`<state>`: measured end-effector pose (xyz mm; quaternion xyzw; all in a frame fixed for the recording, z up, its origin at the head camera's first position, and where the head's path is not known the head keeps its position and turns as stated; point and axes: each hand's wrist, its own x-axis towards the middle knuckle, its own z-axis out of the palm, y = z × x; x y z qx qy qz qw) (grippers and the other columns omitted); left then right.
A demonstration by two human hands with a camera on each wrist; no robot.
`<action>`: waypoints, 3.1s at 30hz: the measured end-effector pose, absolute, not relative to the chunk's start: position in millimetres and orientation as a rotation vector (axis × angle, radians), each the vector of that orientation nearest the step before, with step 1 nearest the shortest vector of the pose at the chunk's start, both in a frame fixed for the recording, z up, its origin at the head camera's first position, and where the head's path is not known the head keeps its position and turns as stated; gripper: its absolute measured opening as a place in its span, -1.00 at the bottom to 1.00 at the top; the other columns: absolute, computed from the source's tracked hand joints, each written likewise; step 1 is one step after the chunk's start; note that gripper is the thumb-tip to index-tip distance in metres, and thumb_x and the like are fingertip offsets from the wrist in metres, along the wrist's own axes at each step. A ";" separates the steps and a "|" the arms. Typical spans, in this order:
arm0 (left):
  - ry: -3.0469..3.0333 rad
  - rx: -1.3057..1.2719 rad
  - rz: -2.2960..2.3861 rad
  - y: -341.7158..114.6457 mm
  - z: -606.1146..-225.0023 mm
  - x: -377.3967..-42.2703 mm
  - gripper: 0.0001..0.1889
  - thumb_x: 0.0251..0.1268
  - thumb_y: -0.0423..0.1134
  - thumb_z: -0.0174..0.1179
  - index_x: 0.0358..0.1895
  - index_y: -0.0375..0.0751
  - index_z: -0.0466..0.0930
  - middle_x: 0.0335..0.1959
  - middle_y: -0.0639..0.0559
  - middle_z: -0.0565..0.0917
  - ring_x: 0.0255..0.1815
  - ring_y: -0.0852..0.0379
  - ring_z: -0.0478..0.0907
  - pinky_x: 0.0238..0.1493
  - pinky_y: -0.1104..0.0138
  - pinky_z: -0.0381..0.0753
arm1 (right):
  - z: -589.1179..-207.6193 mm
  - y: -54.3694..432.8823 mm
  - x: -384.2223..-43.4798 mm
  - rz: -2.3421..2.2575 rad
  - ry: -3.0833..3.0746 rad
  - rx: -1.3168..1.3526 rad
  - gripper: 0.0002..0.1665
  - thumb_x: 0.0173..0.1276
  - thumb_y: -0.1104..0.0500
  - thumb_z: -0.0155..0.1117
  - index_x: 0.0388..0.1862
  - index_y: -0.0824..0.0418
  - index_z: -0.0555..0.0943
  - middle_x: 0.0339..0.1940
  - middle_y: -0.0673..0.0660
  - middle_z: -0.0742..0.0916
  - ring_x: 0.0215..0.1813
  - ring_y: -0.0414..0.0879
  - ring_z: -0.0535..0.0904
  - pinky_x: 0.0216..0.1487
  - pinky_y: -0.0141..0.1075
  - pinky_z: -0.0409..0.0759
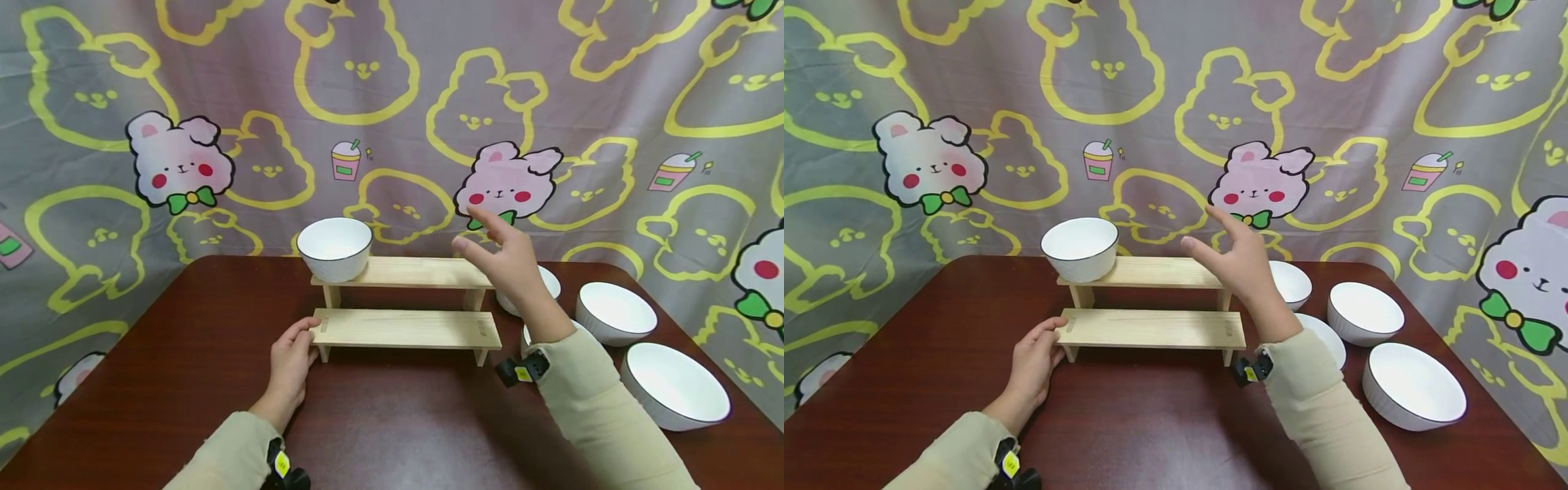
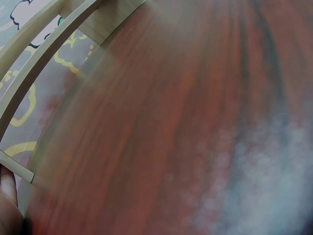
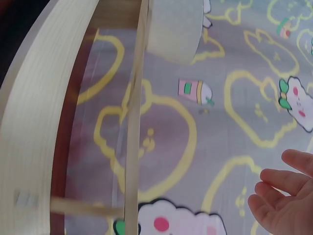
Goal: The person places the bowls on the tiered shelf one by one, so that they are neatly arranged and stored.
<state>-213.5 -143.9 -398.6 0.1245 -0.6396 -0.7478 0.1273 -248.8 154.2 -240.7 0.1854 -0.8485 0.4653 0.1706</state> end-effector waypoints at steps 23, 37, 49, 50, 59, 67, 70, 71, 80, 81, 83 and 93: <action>-1.855 0.351 -2.184 -146.9 -398.3 -213.4 -0.63 0.24 -0.42 -0.17 0.07 -0.44 0.45 0.23 -0.12 0.39 0.20 -0.01 0.34 0.13 0.07 0.36 | -275.1 227.5 -213.9 1.149 -2.497 0.356 -0.31 0.25 -0.01 0.20 0.34 0.17 0.34 0.28 0.28 0.45 0.24 0.29 0.33 0.12 0.15 0.31; -1.858 0.348 -2.193 -144.9 -399.7 -210.8 -0.63 0.24 -0.42 -0.17 0.07 -0.44 0.45 0.24 -0.12 0.38 0.20 -0.01 0.34 0.13 0.07 0.35 | -307.8 264.6 -202.0 1.086 -2.715 0.235 -0.22 0.29 -0.11 0.12 0.40 0.20 0.22 0.35 0.38 0.32 0.25 0.45 0.25 0.12 0.25 0.23; -1.874 0.334 -2.195 -146.8 -402.8 -209.6 -0.64 0.26 -0.40 -0.15 0.08 -0.41 0.46 0.27 -0.08 0.35 0.25 -0.01 0.29 0.17 0.03 0.32 | -330.1 275.1 -205.1 0.803 -2.849 0.246 -0.06 0.19 -0.21 0.21 0.37 0.32 0.21 0.36 0.47 0.24 0.32 0.44 0.13 0.09 0.32 0.16; -1.875 0.331 -2.195 -146.7 -402.8 -209.4 -0.64 0.27 -0.39 -0.16 0.08 -0.41 0.46 0.27 -0.09 0.35 0.26 -0.01 0.29 0.18 0.02 0.31 | -332.0 275.4 -206.0 0.780 -2.840 0.259 -0.05 0.17 -0.22 0.23 0.36 0.34 0.23 0.35 0.48 0.25 0.31 0.44 0.14 0.09 0.32 0.16; -1.864 0.336 -2.202 -146.9 -401.3 -210.1 -0.64 0.25 -0.40 -0.16 0.07 -0.42 0.45 0.27 -0.09 0.35 0.26 -0.01 0.29 0.17 0.04 0.32 | -343.2 280.0 -214.0 0.648 -2.866 0.271 0.00 0.10 -0.25 0.27 0.30 0.41 0.27 0.29 0.55 0.28 0.30 0.46 0.11 0.13 0.32 0.12; -1.854 0.331 -2.202 -148.5 -402.9 -211.3 -0.64 0.25 -0.40 -0.16 0.06 -0.42 0.46 0.25 -0.09 0.36 0.24 0.00 0.30 0.16 0.04 0.32 | -352.6 280.8 -219.7 0.527 -2.956 0.281 0.08 0.02 -0.34 0.27 0.31 0.38 0.28 0.29 0.61 0.23 0.29 0.51 0.08 0.10 0.37 0.12; -1.852 0.333 -2.201 -147.8 -402.4 -211.3 -0.64 0.24 -0.41 -0.15 0.05 -0.43 0.46 0.24 -0.10 0.37 0.23 0.00 0.31 0.16 0.04 0.32 | -355.4 280.1 -219.9 0.442 -2.982 0.278 0.12 -0.03 -0.40 0.27 0.31 0.34 0.28 0.30 0.61 0.21 0.29 0.51 0.07 0.08 0.38 0.14; -1.852 0.335 -2.200 -147.5 -402.1 -211.3 -0.64 0.23 -0.41 -0.15 0.05 -0.43 0.46 0.24 -0.10 0.38 0.23 0.00 0.31 0.16 0.04 0.33 | -355.9 279.9 -219.7 0.424 -2.988 0.276 0.13 -0.04 -0.41 0.26 0.31 0.33 0.28 0.30 0.61 0.20 0.29 0.51 0.06 0.07 0.39 0.15; -1.860 0.327 -2.192 -145.9 -398.7 -210.7 -0.65 0.24 -0.42 -0.15 0.05 -0.44 0.46 0.25 -0.12 0.37 0.24 -0.03 0.31 0.17 0.02 0.31 | -355.2 278.7 -217.7 0.387 -3.015 0.271 0.13 -0.03 -0.42 0.24 0.33 0.31 0.25 0.31 0.58 0.21 0.26 0.51 0.08 -0.03 0.41 0.20; -1.857 0.326 -2.194 -145.6 -398.5 -210.6 -0.64 0.24 -0.42 -0.15 0.06 -0.44 0.45 0.25 -0.13 0.37 0.23 -0.03 0.31 0.17 0.02 0.31 | -354.8 278.4 -217.8 0.384 -3.014 0.269 0.13 -0.03 -0.42 0.24 0.33 0.31 0.25 0.30 0.59 0.21 0.24 0.52 0.10 -0.04 0.41 0.21; -1.858 0.328 -2.192 -145.0 -398.5 -210.4 -0.64 0.24 -0.42 -0.15 0.06 -0.45 0.45 0.25 -0.13 0.37 0.23 -0.03 0.31 0.17 0.03 0.32 | -353.6 278.0 -218.0 0.379 -3.005 0.264 0.13 -0.04 -0.42 0.25 0.31 0.32 0.27 0.28 0.60 0.23 0.21 0.55 0.13 -0.07 0.41 0.24; -1.866 0.335 -2.181 -144.4 -398.8 -209.7 -0.64 0.25 -0.41 -0.15 0.07 -0.43 0.46 0.25 -0.13 0.38 0.22 -0.02 0.32 0.15 0.03 0.33 | -351.3 276.5 -218.3 0.370 -2.907 0.295 0.10 -0.13 -0.38 0.35 0.18 0.40 0.40 0.03 0.47 0.47 -0.05 0.43 0.38 -0.31 0.19 0.44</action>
